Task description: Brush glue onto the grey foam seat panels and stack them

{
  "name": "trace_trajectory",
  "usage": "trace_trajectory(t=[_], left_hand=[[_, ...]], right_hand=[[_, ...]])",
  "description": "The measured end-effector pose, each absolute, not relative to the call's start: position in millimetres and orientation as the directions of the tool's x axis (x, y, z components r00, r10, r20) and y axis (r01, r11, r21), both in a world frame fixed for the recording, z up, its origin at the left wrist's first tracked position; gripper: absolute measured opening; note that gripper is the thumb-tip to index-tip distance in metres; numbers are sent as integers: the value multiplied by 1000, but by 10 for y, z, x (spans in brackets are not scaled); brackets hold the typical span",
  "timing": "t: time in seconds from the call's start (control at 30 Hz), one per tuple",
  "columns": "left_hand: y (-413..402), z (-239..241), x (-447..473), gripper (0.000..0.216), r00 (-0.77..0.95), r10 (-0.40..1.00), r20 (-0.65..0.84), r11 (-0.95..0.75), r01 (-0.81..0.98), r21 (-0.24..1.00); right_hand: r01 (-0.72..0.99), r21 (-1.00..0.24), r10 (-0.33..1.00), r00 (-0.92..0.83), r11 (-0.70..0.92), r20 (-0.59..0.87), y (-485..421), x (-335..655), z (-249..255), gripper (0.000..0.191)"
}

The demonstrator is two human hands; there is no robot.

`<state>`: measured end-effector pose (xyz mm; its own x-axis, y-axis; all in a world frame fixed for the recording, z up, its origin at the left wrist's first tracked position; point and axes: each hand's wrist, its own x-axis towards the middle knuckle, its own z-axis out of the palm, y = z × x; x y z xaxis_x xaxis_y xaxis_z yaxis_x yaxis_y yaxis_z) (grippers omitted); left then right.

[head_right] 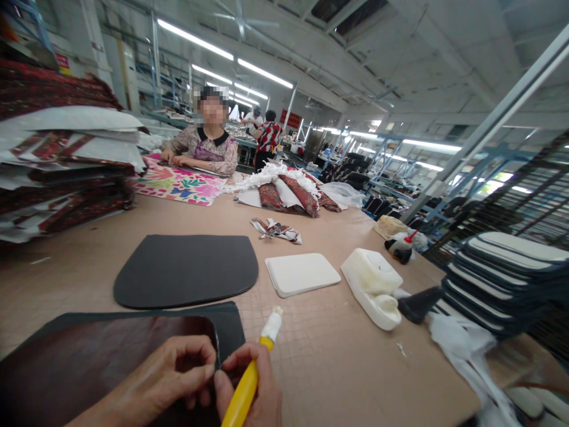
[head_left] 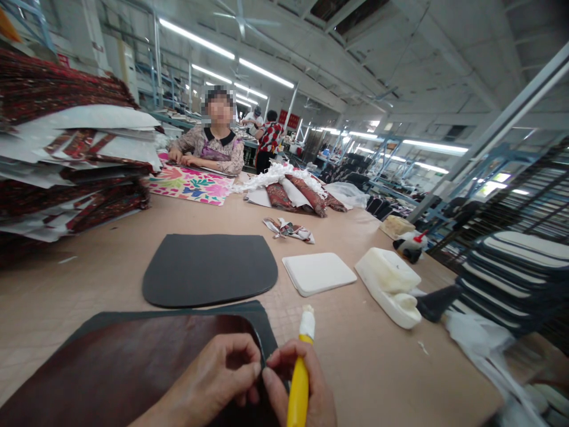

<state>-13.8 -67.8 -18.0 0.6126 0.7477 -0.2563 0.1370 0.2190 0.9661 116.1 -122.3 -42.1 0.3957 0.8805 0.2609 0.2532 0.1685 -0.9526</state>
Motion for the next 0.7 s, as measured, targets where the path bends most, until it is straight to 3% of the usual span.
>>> trace_trajectory(t=[0.2,0.27,0.33,0.4,0.47,0.57,0.7], left_hand=[[-741,-70,-172,25,644,721,-254,161,202,966],[-701,13,-220,21,631,737,-242,32,324,945],[-598,81,-272,18,597,794,-119,-200,442,875],[-448,117,-306,53,619,785,8,-390,485,783],[-286,125,-305,73,700,714,-23,-451,485,749],[-87,117,-245,46,758,625,-183,-400,513,760],[69,88,-168,24,794,572,-208,-320,449,835]], right_hand=[[18,-999,914,403,40,44,-1099,1308,-451,25],[-8,-999,905,424,40,32,-1087,1324,-496,28],[-17,-998,898,438,57,44,-1086,1317,-554,30],[-22,-996,893,444,90,70,-1086,1303,-610,31],[-38,-993,888,451,112,83,-1079,1295,-647,33],[-43,-993,882,465,107,74,-1064,1305,-664,35],[-73,-992,866,497,105,55,-1081,1330,-652,35]])
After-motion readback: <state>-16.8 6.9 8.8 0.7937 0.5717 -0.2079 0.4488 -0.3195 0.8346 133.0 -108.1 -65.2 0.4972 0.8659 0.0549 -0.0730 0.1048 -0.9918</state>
